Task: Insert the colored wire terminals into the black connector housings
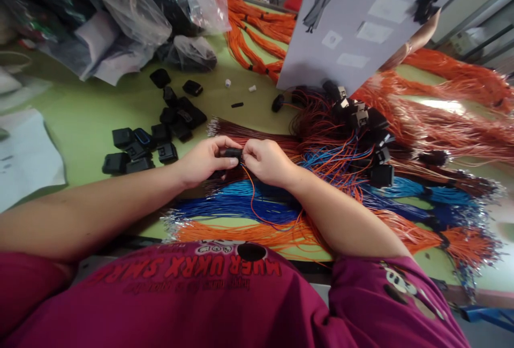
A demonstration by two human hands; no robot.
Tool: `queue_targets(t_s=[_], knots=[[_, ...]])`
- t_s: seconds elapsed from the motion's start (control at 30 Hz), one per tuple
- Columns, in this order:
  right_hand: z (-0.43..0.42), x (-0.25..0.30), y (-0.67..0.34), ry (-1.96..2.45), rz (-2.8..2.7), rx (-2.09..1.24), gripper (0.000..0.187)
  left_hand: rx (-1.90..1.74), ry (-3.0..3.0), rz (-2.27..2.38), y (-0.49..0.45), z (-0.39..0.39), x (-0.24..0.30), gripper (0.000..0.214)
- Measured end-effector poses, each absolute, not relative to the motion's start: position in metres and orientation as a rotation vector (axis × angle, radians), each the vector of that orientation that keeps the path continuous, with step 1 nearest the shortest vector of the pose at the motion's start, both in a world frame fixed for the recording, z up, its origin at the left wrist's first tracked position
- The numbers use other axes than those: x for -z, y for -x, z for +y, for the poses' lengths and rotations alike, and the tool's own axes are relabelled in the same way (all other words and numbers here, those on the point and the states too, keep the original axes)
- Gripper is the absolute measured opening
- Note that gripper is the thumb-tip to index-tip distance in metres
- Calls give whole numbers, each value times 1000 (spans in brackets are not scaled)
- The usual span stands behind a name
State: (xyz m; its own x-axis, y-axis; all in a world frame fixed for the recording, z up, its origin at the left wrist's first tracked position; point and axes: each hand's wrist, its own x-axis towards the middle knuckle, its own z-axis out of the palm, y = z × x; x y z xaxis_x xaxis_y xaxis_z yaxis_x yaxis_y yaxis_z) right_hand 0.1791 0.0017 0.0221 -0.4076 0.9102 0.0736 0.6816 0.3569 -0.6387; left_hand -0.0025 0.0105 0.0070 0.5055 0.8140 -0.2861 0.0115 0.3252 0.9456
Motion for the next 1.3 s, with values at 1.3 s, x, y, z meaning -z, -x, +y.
queue_targets(t_s=[1.3], knots=[[17, -31, -202, 1342, -2021, -327, 20, -545, -1001, 697, 12, 13, -4, 40]])
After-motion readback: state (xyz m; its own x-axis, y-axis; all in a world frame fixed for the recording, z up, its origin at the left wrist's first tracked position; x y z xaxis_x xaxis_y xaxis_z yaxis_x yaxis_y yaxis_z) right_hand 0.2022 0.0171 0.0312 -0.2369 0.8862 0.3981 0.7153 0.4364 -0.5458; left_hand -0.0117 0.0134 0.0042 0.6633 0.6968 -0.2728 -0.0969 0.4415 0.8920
